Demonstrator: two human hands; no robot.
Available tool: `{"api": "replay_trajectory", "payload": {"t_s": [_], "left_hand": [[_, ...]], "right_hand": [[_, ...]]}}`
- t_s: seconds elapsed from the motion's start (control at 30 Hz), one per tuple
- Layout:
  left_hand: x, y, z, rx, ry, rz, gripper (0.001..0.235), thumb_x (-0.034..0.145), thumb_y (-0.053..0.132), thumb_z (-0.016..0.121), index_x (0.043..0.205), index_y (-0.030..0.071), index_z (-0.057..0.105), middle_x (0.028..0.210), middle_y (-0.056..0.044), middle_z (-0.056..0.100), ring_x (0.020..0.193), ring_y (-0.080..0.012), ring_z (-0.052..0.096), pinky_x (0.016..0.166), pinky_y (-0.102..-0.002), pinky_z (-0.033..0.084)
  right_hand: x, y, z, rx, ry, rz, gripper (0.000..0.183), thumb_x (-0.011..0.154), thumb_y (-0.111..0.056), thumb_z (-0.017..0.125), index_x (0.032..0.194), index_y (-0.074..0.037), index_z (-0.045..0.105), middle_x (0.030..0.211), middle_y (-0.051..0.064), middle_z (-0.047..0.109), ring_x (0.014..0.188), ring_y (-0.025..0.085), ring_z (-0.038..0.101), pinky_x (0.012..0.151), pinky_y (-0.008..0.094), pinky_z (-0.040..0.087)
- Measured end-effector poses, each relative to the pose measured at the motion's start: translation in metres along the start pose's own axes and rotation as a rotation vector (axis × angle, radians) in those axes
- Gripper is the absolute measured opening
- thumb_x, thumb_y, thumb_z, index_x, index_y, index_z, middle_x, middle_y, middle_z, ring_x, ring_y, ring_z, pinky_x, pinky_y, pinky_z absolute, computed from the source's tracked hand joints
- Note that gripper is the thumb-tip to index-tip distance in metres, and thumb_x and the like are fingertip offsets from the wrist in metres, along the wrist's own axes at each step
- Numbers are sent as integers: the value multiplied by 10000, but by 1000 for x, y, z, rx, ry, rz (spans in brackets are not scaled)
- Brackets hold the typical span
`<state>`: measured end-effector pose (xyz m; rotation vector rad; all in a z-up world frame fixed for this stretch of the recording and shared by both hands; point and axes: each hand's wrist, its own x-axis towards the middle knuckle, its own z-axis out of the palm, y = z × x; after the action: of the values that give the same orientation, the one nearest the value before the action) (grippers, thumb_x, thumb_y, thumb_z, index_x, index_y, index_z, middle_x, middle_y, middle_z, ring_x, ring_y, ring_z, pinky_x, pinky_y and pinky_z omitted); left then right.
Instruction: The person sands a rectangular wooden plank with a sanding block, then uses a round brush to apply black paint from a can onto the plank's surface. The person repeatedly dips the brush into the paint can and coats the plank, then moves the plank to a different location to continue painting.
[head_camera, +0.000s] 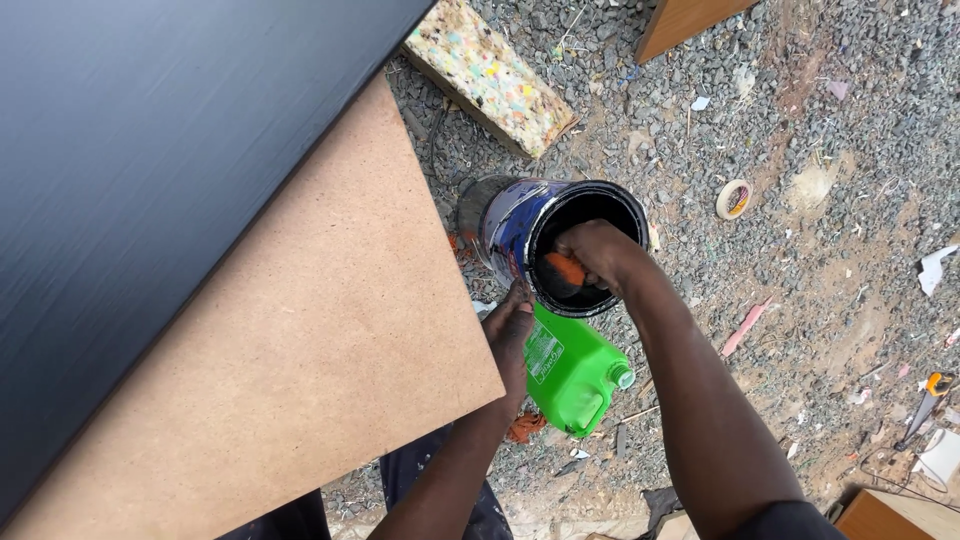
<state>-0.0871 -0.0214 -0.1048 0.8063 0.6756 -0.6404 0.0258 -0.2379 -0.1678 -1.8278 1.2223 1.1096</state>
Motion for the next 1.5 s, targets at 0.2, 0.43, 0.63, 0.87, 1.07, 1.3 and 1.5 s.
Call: {"api": "replay_trajectory", "payload": {"t_s": [0.2,0.43,0.63,0.87,1.07,1.3,1.5], "left_hand": [[-40,50,9,216,3,-217,503,1047,382,577,1514,200,539,1435,-163,624,1345,-361,557,1159,-526,433],[-172,262,34,612,-248,-519,280,942,171,681,1207,144,767,1204,-75,786,1056,-174,750,989,-334,574],[-241,460,-46,731,-159,-436,358,916,406,733,782,77,775,716,-56,775,672,-109,694,674,-250,511],[-181,615,-148,1290,387,22,626,1065,494,624,673,10,686,586,-130,633,501,-237,547,545,-360,418],[-152,620,-172,1220,318,-217,673,966,615,685,626,49,553,567,-66,551,434,-209,441,510,-339,378],[-158,634,-162,1275,368,-283,649,917,658,724,616,101,584,550,-14,567,466,-165,508,580,-305,428],[-144,630,-167,1202,377,-211,635,853,616,776,564,75,615,429,-77,516,361,-188,541,378,-302,440]], "right_hand": [[-128,-37,-20,633,-146,41,256,628,-47,630,863,-7,725,782,154,688,658,277,661,621,348,519],[-201,4,-25,1167,-423,-201,318,863,-260,646,999,16,727,902,176,749,757,330,711,562,359,592],[-347,-89,67,1252,-589,-532,396,817,-159,714,1206,-95,677,1210,222,690,1068,453,617,657,507,453],[-460,-198,184,595,-15,-732,412,771,-97,787,1155,-43,648,1097,101,707,932,176,663,779,284,539],[-453,-235,211,-458,509,-1283,69,946,-109,610,986,-69,650,870,106,646,806,287,573,773,429,452],[-518,-184,378,-1185,-205,-751,278,869,-62,476,843,-207,712,750,69,692,689,302,650,615,467,504],[-482,-213,270,-602,311,-1245,231,914,-174,542,1048,-155,730,861,115,637,767,360,575,669,478,480]]}}
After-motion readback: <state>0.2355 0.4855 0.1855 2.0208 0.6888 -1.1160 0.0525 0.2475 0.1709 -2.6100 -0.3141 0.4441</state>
